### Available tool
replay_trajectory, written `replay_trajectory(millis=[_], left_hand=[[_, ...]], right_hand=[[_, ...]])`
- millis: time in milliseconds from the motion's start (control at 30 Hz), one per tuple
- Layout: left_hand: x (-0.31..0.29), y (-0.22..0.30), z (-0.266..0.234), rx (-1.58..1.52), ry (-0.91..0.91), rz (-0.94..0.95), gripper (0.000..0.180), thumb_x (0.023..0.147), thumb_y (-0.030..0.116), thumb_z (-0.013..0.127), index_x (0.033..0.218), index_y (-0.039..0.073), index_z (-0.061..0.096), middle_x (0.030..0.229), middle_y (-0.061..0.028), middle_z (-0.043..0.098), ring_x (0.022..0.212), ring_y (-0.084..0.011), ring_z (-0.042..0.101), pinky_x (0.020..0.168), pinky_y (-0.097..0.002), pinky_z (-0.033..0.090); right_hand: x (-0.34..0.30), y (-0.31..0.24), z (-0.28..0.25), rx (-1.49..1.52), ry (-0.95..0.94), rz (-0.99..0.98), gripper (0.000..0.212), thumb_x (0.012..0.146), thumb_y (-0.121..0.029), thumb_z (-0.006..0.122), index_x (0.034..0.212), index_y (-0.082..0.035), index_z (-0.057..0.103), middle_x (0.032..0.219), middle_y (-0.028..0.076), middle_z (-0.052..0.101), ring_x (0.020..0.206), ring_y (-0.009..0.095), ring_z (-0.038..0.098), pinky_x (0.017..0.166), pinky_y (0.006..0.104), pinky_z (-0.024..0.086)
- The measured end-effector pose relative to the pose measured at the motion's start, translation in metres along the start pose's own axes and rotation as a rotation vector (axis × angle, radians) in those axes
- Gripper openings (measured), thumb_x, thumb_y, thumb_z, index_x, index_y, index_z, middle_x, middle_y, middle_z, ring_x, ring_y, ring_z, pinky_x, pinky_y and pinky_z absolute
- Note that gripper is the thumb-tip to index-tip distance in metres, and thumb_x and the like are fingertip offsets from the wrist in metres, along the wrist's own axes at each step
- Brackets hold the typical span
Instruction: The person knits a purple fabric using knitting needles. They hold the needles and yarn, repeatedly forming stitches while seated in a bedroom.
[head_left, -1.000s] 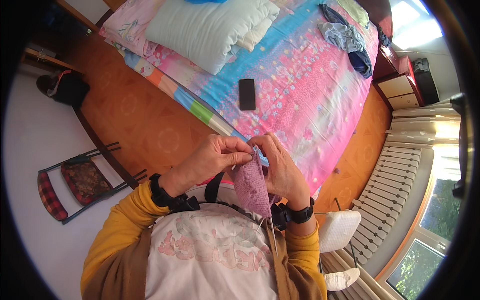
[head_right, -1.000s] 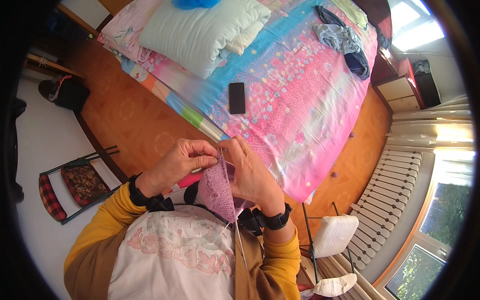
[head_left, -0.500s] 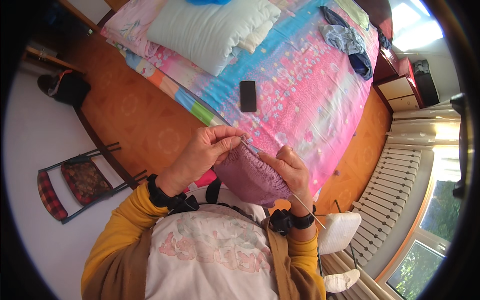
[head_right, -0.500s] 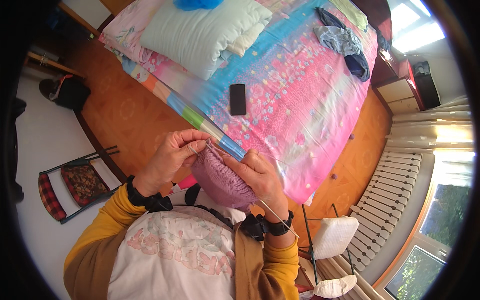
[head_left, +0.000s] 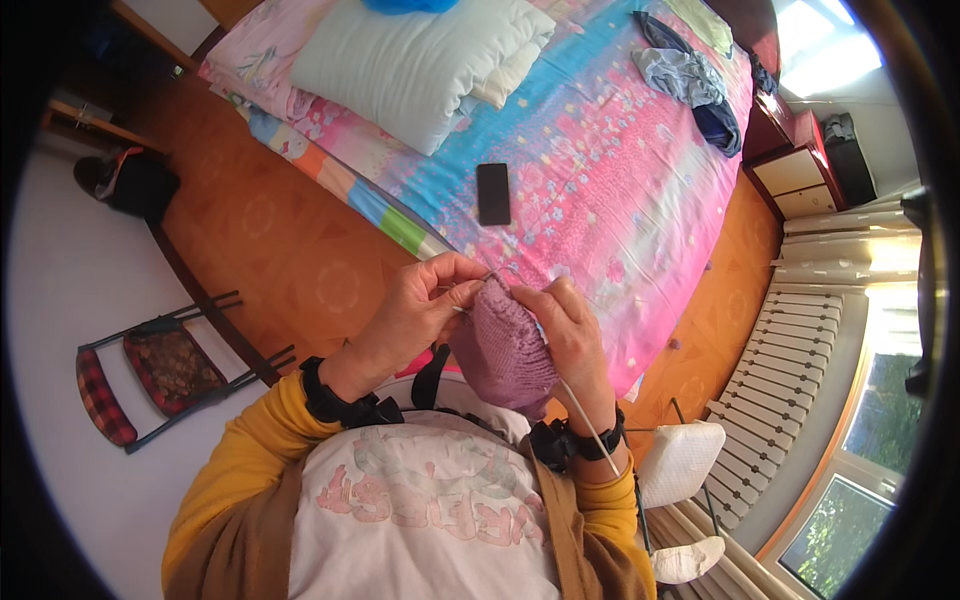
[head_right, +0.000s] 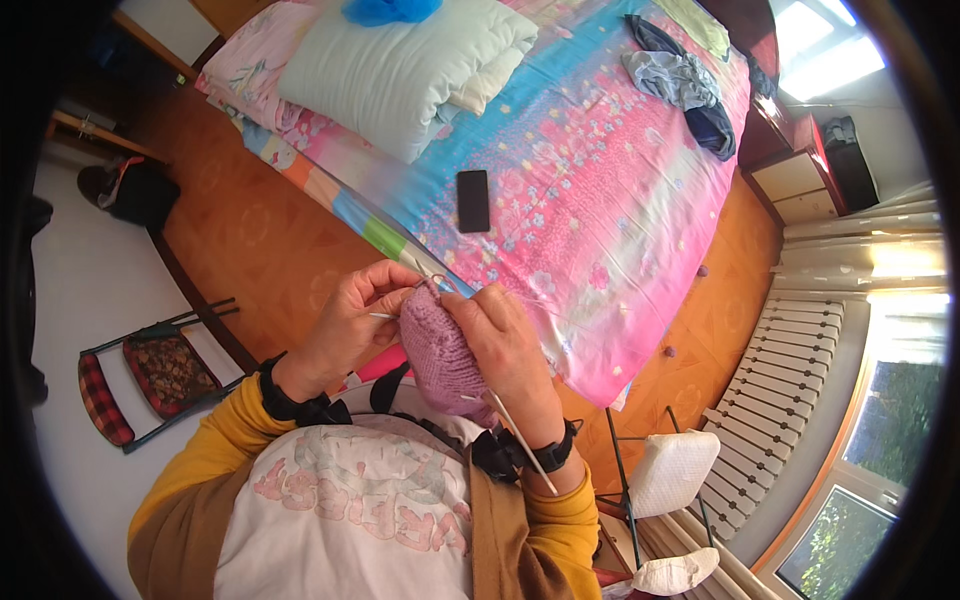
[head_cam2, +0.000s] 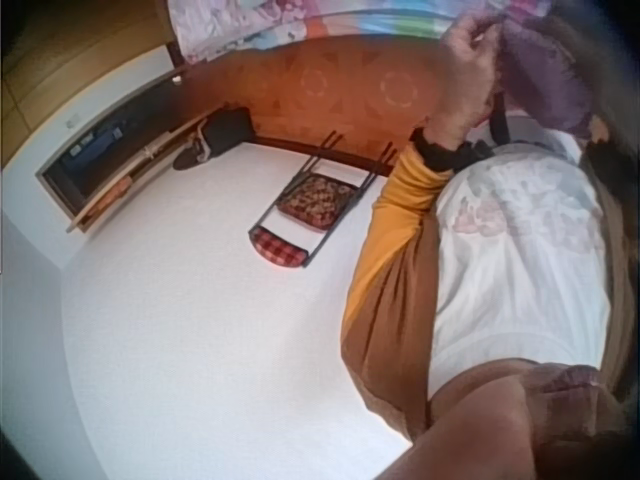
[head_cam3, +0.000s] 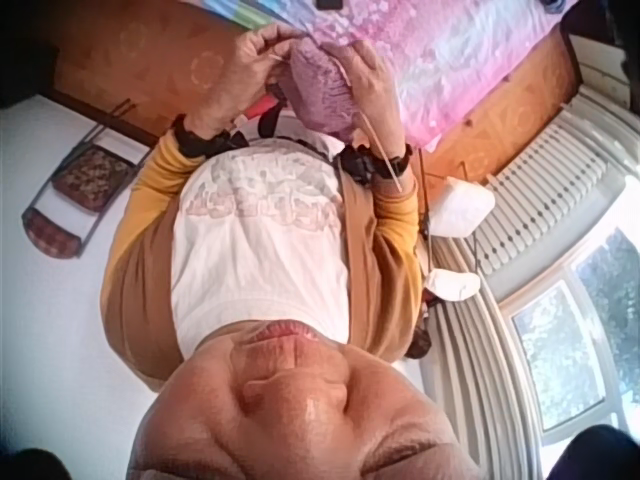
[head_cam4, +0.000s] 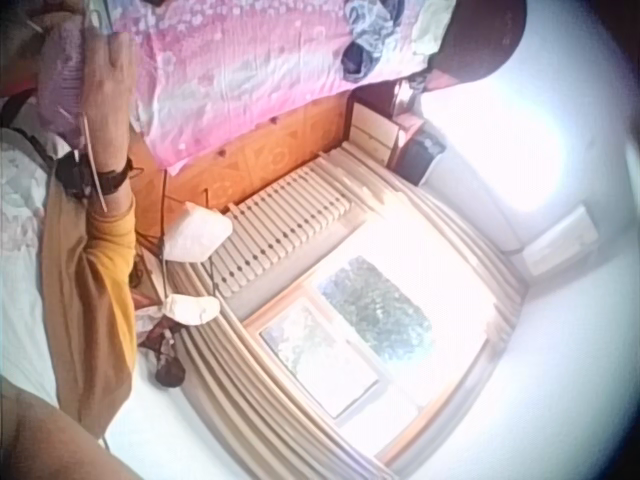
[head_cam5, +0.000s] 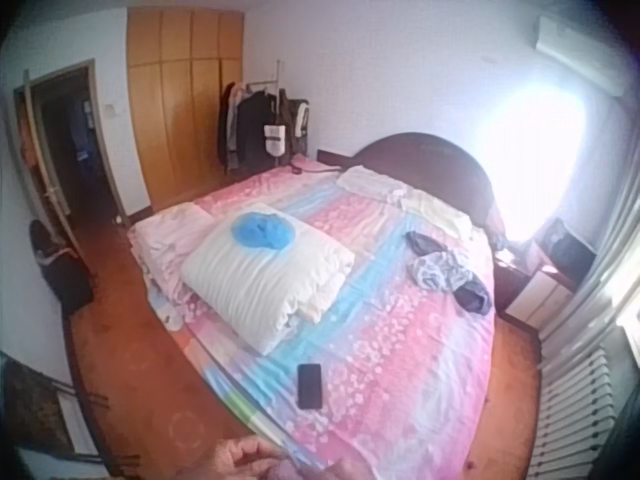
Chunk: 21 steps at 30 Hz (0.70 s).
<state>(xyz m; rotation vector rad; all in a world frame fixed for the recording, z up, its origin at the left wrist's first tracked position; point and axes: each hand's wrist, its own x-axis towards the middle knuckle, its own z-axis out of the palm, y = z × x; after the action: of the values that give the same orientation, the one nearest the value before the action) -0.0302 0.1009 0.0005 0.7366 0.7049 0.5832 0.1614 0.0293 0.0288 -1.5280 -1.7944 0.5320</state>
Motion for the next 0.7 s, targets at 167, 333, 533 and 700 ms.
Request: replay_trajectory(millis=[167,333,533,700], left_hand=[[-0.004,0.003,0.004,0.343,-0.081,-0.002,0.014,0.103,0.011,0.059,0.11,0.001,0.066,0.093,0.0027,0.065,0.087,-0.0041,0.06,0.077,-0.0226,0.053],[-0.004,0.0,0.0,0.143,-0.049,-0.058,0.017,0.102,0.011,0.06,0.117,0.003,0.063,0.1,0.0,0.066,0.088,-0.0059,0.062,0.078,-0.0228,0.053],[0.003,-0.002,-0.002,0.261,0.146,0.255,0.023,0.101,0.013,0.062,0.122,0.003,0.063,0.1,0.0013,0.066,0.085,-0.0043,0.062,0.069,-0.0182,0.051],[-0.004,0.012,-0.007,0.267,0.124,0.041,0.021,0.1,0.014,0.063,0.117,0.001,0.068,0.093,0.0046,0.066,0.072,-0.0005,0.056,0.061,-0.0166,0.047]], right_hand=[[0.004,0.006,-0.004,0.241,-0.155,0.21,0.043,0.075,-0.01,0.077,0.115,-0.002,0.062,0.096,0.015,0.058,0.092,0.036,0.061,0.079,0.0424,0.049],[0.0,0.015,0.001,-0.015,0.019,-0.077,0.042,0.076,-0.002,0.07,0.118,-0.003,0.064,0.09,0.011,0.053,0.085,0.027,0.059,0.075,0.0365,0.049],[-0.006,0.013,0.006,-0.05,-0.027,-0.156,0.049,0.08,-0.003,0.063,0.13,-0.002,0.062,0.084,0.008,0.046,0.081,0.025,0.054,0.074,0.035,0.048],[-0.004,0.016,-0.005,0.095,-0.138,-0.126,0.051,0.081,-0.004,0.063,0.132,-0.004,0.061,0.086,0.008,0.05,0.083,0.025,0.055,0.075,0.0343,0.048]])
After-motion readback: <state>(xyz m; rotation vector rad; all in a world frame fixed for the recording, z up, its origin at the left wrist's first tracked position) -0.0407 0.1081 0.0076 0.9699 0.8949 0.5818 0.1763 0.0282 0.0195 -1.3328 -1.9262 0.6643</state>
